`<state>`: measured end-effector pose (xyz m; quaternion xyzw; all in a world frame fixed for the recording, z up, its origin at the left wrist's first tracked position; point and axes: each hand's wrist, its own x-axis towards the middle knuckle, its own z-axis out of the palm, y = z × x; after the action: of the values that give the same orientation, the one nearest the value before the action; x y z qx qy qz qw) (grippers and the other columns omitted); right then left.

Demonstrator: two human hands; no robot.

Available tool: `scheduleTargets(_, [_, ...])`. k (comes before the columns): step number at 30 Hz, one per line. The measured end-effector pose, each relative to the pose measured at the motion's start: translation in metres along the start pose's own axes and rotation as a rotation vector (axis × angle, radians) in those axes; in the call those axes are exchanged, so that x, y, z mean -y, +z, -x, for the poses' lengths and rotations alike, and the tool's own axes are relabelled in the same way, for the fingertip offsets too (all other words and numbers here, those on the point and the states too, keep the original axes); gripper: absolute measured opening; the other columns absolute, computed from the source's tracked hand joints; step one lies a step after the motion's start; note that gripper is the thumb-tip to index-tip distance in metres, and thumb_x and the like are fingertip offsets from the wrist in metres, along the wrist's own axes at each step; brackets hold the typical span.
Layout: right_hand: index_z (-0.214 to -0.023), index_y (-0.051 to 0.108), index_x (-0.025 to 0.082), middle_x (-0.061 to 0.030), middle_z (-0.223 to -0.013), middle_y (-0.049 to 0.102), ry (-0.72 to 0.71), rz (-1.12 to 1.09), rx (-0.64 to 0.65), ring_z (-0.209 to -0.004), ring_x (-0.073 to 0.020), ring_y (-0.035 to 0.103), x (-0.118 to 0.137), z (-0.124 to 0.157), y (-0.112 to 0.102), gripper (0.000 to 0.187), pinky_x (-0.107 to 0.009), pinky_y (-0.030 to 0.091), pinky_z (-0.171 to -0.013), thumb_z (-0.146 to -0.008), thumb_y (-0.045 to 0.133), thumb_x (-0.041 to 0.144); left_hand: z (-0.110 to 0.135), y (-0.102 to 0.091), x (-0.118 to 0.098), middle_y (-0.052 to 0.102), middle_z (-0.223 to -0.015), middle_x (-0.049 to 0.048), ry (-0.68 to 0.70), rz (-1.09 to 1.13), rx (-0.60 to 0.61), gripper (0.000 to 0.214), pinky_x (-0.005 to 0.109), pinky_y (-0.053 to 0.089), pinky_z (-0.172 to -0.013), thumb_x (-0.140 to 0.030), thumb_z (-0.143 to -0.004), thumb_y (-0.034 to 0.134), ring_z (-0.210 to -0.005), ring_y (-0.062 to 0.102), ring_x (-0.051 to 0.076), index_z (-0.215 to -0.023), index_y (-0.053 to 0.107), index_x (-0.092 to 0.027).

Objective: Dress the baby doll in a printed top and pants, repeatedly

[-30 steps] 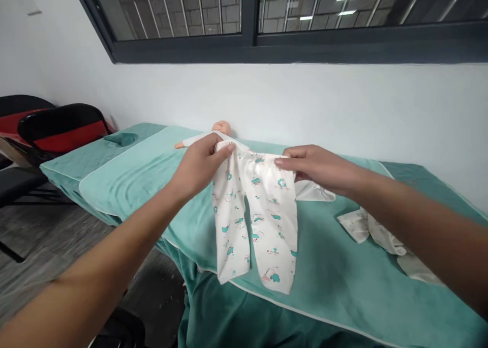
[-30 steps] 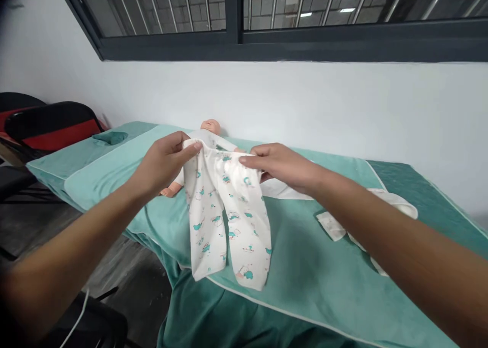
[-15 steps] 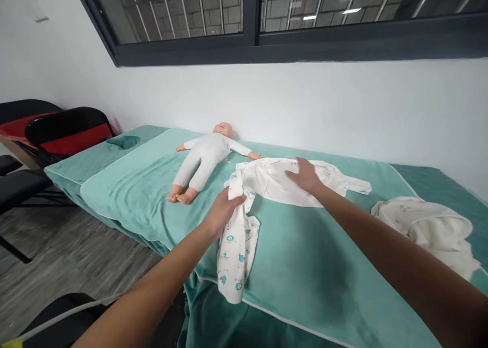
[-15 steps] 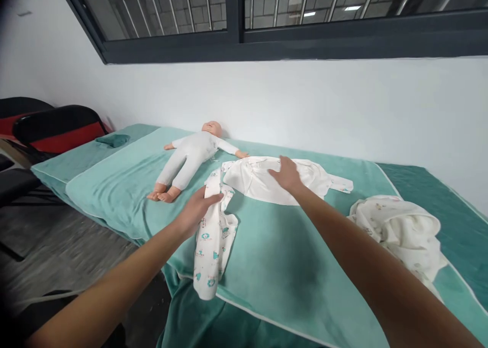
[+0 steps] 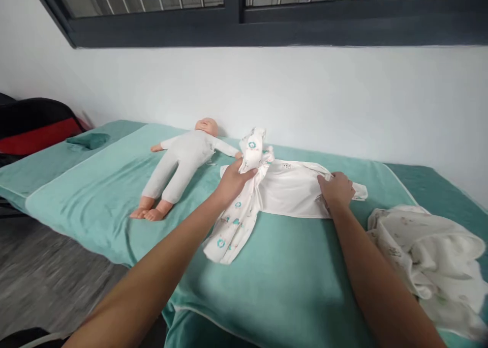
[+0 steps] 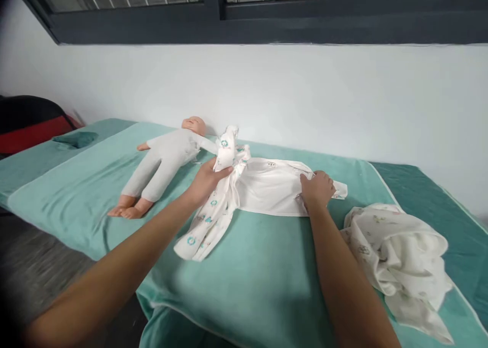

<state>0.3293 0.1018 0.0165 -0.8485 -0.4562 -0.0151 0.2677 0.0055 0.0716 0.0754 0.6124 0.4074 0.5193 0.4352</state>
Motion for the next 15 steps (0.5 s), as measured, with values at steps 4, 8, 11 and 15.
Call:
scheduleTargets(4, [-0.100,0.062,0.020,-0.0086,-0.095,0.067,0.017,-0.209,-0.009,-0.090,-0.0256,0.057,-0.004,-0.009,-0.004,0.024,-0.040,0.044,-0.085,-0.081,0.059,0.035,-0.059,0.026,0.028,0.071,-0.115,0.0084,0.109,-0.331,0.059,0.024,0.040,0.045,-0.106,-0.023,-0.086,0.060,-0.116,0.062,0.027,-0.106,0.071,-0.016])
scheduleTargets(8, [-0.092,0.056,0.023,0.0012,-0.080,0.060,-0.071,-0.624,-0.065,-0.073,-0.0174,0.052,0.007,-0.004,-0.012,0.019,-0.030,0.041,-0.070,-0.078,0.061,0.034,-0.099,0.037,0.060,0.069,-0.127,0.0084,0.091,-0.739,0.254,0.039,0.039,0.042,-0.111,-0.016,-0.082,0.059,-0.124,0.059,0.027,-0.120,0.067,-0.019])
scheduleTargets(11, [-0.091,0.053,0.023,0.0048,-0.075,0.056,-0.154,-0.927,0.009,-0.066,-0.0135,0.049,0.020,0.003,-0.018,0.020,-0.026,0.040,-0.064,-0.077,0.064,0.034,-0.111,0.043,0.075,0.067,-0.132,0.0117,0.017,-1.049,0.315,0.051,0.041,0.043,-0.110,-0.027,-0.082,0.065,-0.126,0.058,0.030,-0.132,0.059,-0.018])
scheduleTargets(15, [-0.092,0.052,0.023,0.0057,-0.075,0.057,-0.173,-1.100,0.055,-0.064,-0.0110,0.049,0.026,0.005,-0.023,0.022,-0.023,0.040,-0.062,-0.077,0.066,0.032,-0.114,0.055,0.072,0.069,-0.122,0.0187,-0.073,-1.183,0.268,0.045,0.051,0.045,-0.101,-0.035,-0.080,0.068,-0.121,0.059,0.039,-0.119,0.062,-0.013])
